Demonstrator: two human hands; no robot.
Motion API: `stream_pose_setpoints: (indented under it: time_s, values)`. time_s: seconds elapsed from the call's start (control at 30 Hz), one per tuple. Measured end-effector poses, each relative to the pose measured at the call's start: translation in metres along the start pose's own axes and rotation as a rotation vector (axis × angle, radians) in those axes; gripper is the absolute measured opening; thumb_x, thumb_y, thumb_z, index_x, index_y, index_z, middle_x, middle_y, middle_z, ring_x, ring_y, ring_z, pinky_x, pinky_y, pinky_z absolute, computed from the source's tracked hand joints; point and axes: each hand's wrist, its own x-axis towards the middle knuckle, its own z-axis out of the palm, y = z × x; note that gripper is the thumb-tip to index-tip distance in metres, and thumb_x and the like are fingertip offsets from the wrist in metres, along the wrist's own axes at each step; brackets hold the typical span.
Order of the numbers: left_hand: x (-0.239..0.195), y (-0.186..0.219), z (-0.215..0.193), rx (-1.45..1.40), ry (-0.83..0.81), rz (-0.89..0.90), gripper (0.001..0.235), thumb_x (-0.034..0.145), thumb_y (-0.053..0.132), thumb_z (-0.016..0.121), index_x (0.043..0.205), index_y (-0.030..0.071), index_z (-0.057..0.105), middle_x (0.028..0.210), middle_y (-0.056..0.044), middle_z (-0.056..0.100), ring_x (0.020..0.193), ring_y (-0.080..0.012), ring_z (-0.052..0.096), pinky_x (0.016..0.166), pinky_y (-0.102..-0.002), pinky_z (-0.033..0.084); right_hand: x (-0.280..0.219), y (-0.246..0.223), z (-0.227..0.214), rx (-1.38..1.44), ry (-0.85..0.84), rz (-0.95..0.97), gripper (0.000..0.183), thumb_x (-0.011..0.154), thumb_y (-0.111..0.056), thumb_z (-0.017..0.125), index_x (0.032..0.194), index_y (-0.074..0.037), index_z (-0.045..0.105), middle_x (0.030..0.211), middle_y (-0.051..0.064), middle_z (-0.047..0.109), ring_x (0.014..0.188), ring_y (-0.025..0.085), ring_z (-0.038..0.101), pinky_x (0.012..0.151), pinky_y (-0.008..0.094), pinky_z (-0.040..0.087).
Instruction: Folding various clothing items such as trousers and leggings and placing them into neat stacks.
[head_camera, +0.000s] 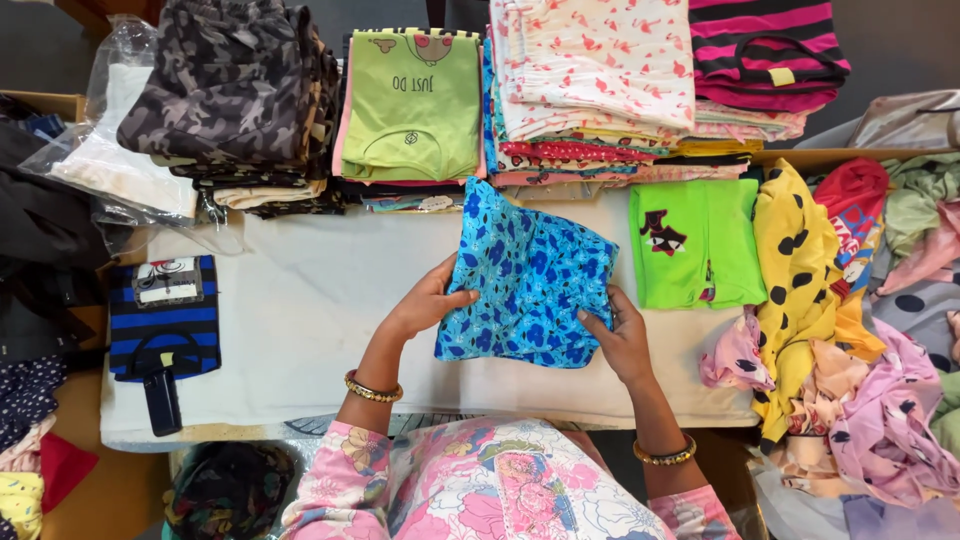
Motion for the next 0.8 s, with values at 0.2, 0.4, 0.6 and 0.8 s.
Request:
stream_pose_setpoints:
  time_s: [0.2, 0.4, 0.6, 0.8]
  values:
    - [-0.001, 0.010, 0.003, -0.029, -0.014, 0.021, 0.073, 0.091, 0.004, 0.068, 0.157, 0.006, 0.037, 0.141, -0.004, 0.059, 0.124, -0.0130, 0.054, 0.109, -0.031, 0.044, -0.001, -0.012, -0.003, 0.020, 0.018, -0.029, 0.038, 0.092, 0.000, 0.071, 0.128, 0.001, 0.059, 0.113, 0.005, 0.069, 0.102, 0.010, 0.064, 0.090, 0.027, 0.053]
    - [0.007, 0.057, -0.008, -0.127, -0.104, 0.188, 0.071, 0.094, 0.006, 0.068, 0.158, 0.004, 0.037, 0.145, -0.004, 0.056, 0.128, -0.0119, 0.052, 0.110, -0.030, 0.043, 0.025, -0.074, -0.021, -0.016, 0.035, -0.218, 0.044, 0.093, 0.000, 0.071, 0.134, 0.001, 0.057, 0.123, 0.004, 0.067, 0.111, 0.010, 0.062, 0.098, 0.026, 0.050]
    - [0.064, 0.167, -0.013, -0.074, -0.079, 0.442, 0.072, 0.097, 0.006, 0.072, 0.159, 0.004, 0.037, 0.147, -0.003, 0.054, 0.131, -0.0118, 0.051, 0.112, -0.031, 0.044, 0.112, -0.177, -0.049, -0.181, 0.101, -0.539, 0.037, 0.103, -0.004, 0.069, 0.137, 0.000, 0.055, 0.125, 0.004, 0.066, 0.113, 0.011, 0.061, 0.105, 0.028, 0.048]
    - [0.190, 0.226, -0.028, -0.131, 0.005, 0.604, 0.072, 0.094, 0.003, 0.072, 0.159, 0.006, 0.039, 0.141, -0.005, 0.061, 0.123, -0.0151, 0.058, 0.106, -0.034, 0.049, 0.254, -0.223, -0.073, -0.198, 0.183, -0.842, 0.046, 0.108, -0.005, 0.072, 0.148, -0.002, 0.050, 0.139, 0.007, 0.061, 0.125, 0.014, 0.059, 0.113, 0.029, 0.047]
